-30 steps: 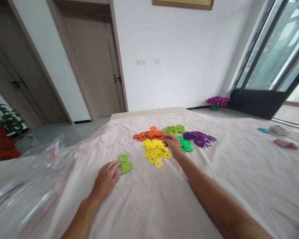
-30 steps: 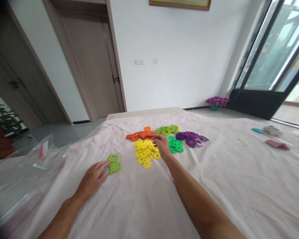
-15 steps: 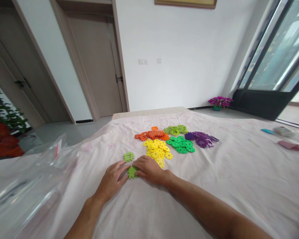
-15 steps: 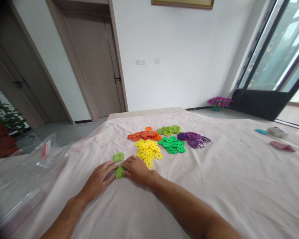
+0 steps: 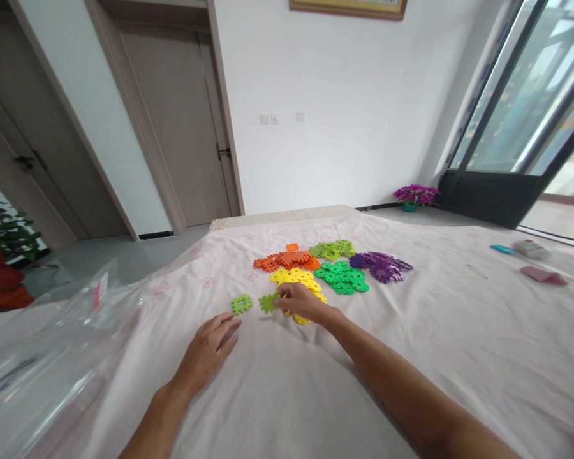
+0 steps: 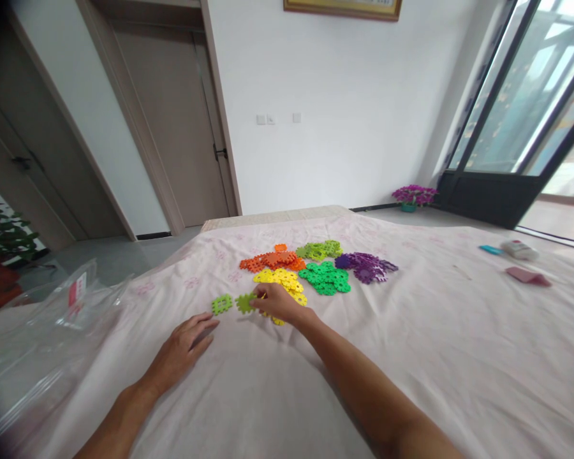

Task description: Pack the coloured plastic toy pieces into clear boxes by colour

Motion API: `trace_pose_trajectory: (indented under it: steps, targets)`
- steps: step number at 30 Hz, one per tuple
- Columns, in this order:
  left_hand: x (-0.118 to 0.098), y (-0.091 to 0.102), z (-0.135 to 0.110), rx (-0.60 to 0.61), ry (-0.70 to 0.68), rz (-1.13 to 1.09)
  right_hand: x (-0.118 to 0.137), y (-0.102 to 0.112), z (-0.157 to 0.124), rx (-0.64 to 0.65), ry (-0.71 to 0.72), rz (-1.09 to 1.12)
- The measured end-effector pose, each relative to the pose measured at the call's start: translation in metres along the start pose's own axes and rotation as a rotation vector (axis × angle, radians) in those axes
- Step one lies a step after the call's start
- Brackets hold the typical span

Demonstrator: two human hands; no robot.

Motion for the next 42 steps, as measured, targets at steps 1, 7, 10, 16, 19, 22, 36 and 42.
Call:
trace_pose_trajectory:
  steps: [1, 7, 10, 16, 19, 22, 36, 42]
  targets:
    - [0.000, 0.000, 0.000, 0.000, 0.001, 0.002, -0.005, 0.011, 0.002, -0.046, -0.033, 0.090]
    - [0.001, -0.001, 0.000, -0.005, -0.010, -0.001, -0.039, 0.098, 0.008, -0.631, -0.050, 0.754]
    - [0.002, -0.001, 0.000, -0.002, 0.002, -0.006, -0.056, 0.123, 0.002, -0.842, -0.102, 0.917]
    - [0.002, -0.001, 0.002, -0.007, 0.016, -0.032, -0.049, 0.106, -0.001, -0.725, -0.175, 0.832]
    - [0.002, 0.001, 0.002, -0.020, 0.028, -0.061, -0.035, 0.075, 0.005, -0.561, -0.137, 0.611]
    - [0.004, 0.005, 0.002, -0.075, 0.058, -0.067, -0.021, 0.030, 0.009, -0.324, -0.041, 0.296]
    - [0.015, 0.003, 0.002, -0.139, 0.100, 0.037, 0.025, -0.077, -0.015, 0.021, 0.408, -0.765]
    - [0.018, 0.005, 0.002, -0.127, 0.128, -0.011, 0.017, -0.088, 0.025, 0.014, 0.362, -0.801]
Point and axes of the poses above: each hand's wrist, its own z-axis towards the middle knuckle, its own y-axis out of the back of the hand, x = y × z, the point moved 5 cm from there along z, towards the middle knuckle, and after that the axes turned 2 degrees about z, right-handed, at the moved point
